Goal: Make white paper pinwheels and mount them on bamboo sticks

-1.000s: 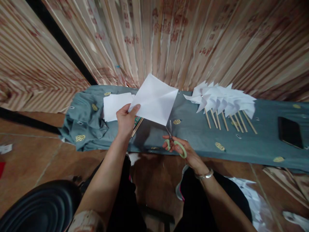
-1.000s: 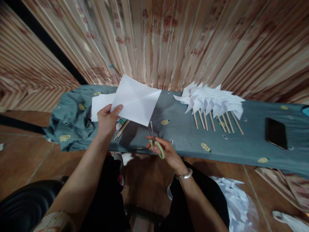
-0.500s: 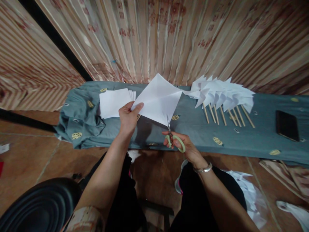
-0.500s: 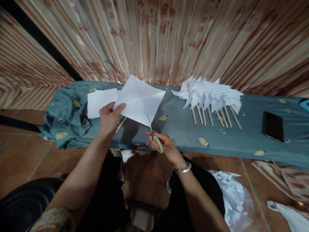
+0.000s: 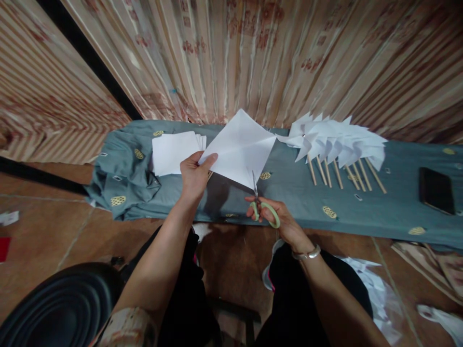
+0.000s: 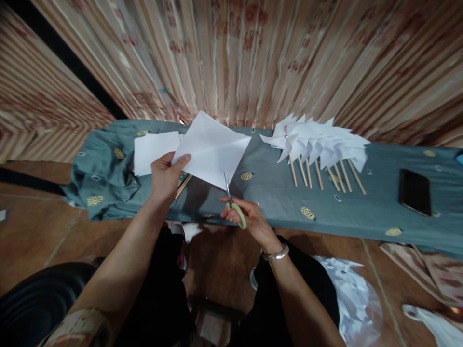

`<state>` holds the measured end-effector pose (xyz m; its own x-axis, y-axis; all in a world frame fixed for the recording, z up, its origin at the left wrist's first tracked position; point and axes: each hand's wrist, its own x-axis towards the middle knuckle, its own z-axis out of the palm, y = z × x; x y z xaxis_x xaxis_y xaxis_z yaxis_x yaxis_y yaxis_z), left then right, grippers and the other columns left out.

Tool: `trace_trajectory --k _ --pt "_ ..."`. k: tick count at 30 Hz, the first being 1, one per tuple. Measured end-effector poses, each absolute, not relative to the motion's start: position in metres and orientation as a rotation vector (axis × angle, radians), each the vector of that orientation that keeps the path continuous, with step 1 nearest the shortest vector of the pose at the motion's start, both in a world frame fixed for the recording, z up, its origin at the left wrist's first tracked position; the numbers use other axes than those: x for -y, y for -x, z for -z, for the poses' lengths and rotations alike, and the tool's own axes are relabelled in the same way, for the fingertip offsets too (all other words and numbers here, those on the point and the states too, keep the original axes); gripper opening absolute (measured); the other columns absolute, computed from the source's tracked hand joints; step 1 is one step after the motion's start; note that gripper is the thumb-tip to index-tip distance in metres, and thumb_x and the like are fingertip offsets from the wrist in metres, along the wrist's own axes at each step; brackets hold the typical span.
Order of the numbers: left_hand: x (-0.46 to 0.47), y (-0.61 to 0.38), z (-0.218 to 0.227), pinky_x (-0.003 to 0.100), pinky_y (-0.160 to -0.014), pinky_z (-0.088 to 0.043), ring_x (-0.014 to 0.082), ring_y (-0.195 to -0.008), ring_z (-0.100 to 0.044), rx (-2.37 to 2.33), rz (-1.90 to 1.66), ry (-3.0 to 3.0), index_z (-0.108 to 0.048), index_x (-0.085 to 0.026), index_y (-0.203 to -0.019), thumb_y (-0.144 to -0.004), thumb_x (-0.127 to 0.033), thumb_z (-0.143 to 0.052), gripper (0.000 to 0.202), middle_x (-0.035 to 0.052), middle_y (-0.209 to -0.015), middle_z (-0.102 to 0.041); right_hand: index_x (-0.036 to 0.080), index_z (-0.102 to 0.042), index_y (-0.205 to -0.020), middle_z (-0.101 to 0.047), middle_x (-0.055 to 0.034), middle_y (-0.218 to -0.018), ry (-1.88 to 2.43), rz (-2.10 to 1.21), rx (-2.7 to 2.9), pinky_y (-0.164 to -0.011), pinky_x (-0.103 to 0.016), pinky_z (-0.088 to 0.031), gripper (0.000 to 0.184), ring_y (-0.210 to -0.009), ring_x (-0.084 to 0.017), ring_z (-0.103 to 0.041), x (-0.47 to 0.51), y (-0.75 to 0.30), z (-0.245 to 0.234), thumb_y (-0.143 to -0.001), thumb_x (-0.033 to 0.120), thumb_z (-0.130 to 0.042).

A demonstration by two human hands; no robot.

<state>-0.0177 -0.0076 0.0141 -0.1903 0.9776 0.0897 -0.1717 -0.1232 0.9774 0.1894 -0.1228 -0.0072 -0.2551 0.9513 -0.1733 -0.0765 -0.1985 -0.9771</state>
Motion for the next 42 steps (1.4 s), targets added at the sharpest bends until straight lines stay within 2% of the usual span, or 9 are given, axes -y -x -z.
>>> trace_trajectory --k 13,25,32,42 --pt "0.0083 0.0191 -0.0136 0.023 -0.055 -0.043 0.0109 -0.057 -0.054 -1.16 -1.504 -1.048 -0.071 -0.015 -0.073 -0.059 -0.041 -0.083 0.032 -0.0005 -0.064 -0.066 0.016 -0.069 -0.117 -0.069 -0.0061 -0.085 1.154 -1.584 1.232 -0.065 -0.027 -0.044 0.067 -0.071 -0.014 -0.057 0.1212 -0.1879 0.0091 -0.073 0.067 -0.07" --pt "0.0076 0.0202 -0.0174 0.022 -0.049 -0.035 0.0088 -0.051 -0.045 -1.181 -1.525 -1.002 -0.07 -0.013 -0.065 -0.055 -0.036 -0.081 0.028 -0.003 -0.054 -0.058 0.017 -0.07 -0.115 -0.067 -0.0041 -0.077 1.126 -1.556 1.31 -0.065 -0.028 -0.047 0.063 -0.066 -0.014 -0.056 0.1206 -0.1877 0.0128 -0.076 0.066 -0.068" --pt "0.0077 0.021 -0.0169 0.023 -0.052 -0.039 0.0103 -0.054 -0.049 -1.189 -1.51 -0.982 -0.071 -0.012 -0.069 -0.052 -0.04 -0.084 0.035 -0.0013 -0.06 -0.063 0.017 -0.069 -0.116 -0.066 -0.0027 -0.074 1.158 -1.564 1.272 -0.062 -0.027 -0.047 0.06 -0.064 -0.012 -0.056 0.1217 -0.1869 0.0144 -0.076 0.062 -0.071" --pt "0.0101 0.0218 -0.0205 0.023 -0.053 -0.041 0.0112 -0.054 -0.051 -1.2 -1.505 -0.986 -0.071 -0.013 -0.067 -0.052 -0.041 -0.084 0.035 -0.0009 -0.059 -0.064 0.018 -0.071 -0.115 -0.064 -0.0013 -0.07 1.175 -1.589 1.256 -0.06 -0.027 -0.047 0.056 -0.061 -0.012 -0.055 0.1211 -0.186 0.0145 -0.076 0.058 -0.074"
